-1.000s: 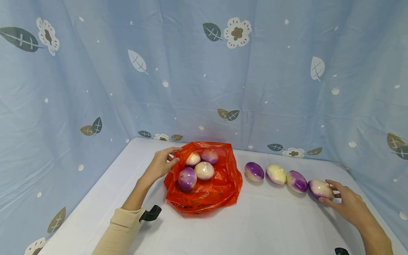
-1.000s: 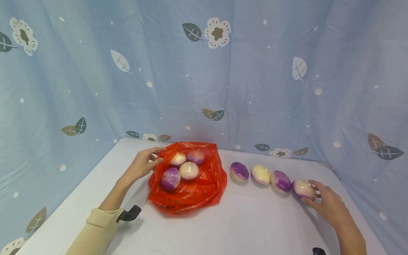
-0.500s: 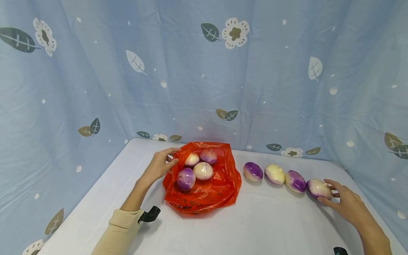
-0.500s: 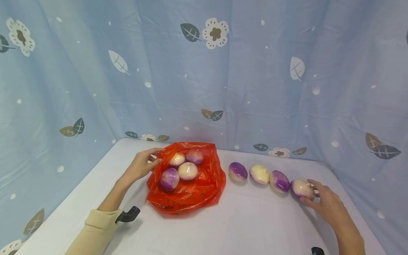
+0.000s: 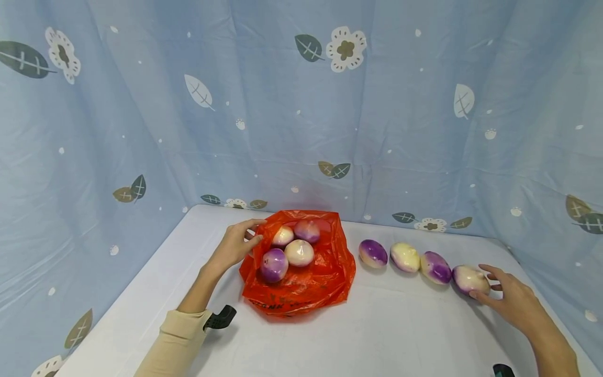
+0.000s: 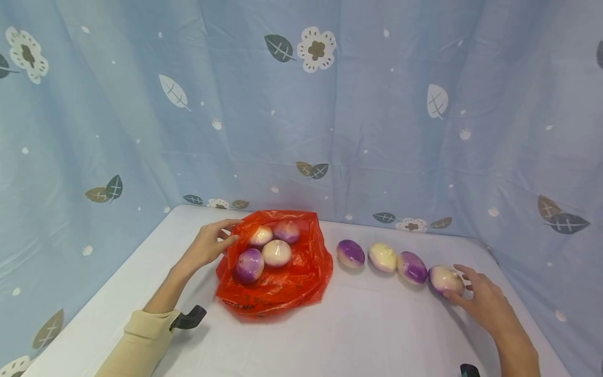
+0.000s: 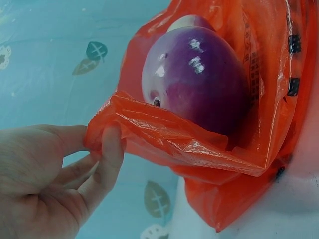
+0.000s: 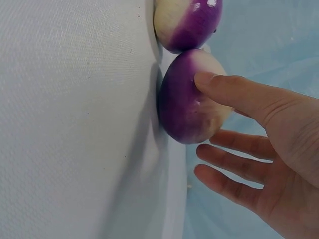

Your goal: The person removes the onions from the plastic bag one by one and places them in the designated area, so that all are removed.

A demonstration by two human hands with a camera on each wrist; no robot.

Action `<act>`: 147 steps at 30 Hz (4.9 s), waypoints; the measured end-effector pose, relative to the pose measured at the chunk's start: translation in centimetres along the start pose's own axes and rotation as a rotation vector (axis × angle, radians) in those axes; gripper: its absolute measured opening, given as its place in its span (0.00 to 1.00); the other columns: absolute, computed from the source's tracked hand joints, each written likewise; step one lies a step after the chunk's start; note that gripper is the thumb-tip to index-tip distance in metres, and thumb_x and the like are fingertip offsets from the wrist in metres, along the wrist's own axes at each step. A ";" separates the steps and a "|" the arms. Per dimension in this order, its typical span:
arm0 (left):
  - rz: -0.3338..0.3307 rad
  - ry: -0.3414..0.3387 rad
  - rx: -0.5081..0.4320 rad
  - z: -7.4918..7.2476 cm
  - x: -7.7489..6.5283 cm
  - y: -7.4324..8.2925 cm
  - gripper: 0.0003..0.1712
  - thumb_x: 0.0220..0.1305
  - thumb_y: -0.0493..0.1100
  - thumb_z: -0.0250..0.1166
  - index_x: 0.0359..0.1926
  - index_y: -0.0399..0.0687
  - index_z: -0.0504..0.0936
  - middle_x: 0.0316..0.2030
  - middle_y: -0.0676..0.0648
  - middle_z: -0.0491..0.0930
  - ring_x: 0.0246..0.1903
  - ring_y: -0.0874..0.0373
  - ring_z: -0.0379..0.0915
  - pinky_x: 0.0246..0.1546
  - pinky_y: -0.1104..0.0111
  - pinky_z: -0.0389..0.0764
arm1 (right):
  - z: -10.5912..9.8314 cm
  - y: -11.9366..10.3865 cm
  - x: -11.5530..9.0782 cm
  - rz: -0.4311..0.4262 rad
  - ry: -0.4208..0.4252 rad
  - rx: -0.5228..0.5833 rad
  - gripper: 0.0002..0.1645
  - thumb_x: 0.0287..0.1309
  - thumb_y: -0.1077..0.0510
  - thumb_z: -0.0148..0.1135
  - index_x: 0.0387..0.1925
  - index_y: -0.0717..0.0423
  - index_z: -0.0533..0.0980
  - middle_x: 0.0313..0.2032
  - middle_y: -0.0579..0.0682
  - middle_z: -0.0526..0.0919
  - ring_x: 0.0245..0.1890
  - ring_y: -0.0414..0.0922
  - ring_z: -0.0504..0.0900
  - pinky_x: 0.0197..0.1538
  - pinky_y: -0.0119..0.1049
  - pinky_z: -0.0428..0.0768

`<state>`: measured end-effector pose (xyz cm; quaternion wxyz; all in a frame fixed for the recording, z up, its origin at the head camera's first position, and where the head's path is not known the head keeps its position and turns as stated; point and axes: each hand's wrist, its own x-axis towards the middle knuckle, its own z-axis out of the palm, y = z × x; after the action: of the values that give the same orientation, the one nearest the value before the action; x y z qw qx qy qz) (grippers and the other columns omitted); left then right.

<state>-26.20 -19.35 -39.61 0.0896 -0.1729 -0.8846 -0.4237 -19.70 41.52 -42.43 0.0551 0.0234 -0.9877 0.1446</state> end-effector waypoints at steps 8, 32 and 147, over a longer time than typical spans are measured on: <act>-0.007 -0.001 0.005 0.0 0.0 -0.1 0.23 0.64 0.32 0.63 0.60 0.41 0.77 0.45 0.35 0.82 0.30 0.53 0.83 0.21 0.71 0.84 | -0.1 -0.2 -0.1 0.001 0.010 -0.013 0.45 0.52 0.47 0.72 0.62 0.68 0.64 0.48 0.77 0.75 0.44 0.71 0.79 0.39 0.65 0.78; -0.006 -0.006 0.017 -0.1 -0.1 -0.3 0.24 0.64 0.32 0.63 0.61 0.42 0.76 0.46 0.34 0.81 0.32 0.53 0.83 0.25 0.63 0.87 | -1.6 -3.2 -0.6 -0.058 0.077 -0.010 0.44 0.58 0.40 0.67 0.64 0.64 0.64 0.52 0.76 0.73 0.47 0.71 0.79 0.40 0.67 0.77; -0.020 -0.025 0.024 0.0 0.1 -0.4 0.23 0.64 0.32 0.63 0.61 0.43 0.77 0.46 0.35 0.81 0.32 0.52 0.84 0.24 0.67 0.86 | 5.4 -27.4 1.9 -0.556 0.025 0.041 0.35 0.54 0.41 0.70 0.62 0.46 0.73 0.53 0.52 0.81 0.54 0.50 0.82 0.58 0.57 0.80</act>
<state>-26.42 -19.61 -39.87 0.0764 -0.1685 -0.8922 -0.4120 -20.44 13.69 -39.65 0.1043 0.2927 -0.9395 0.1440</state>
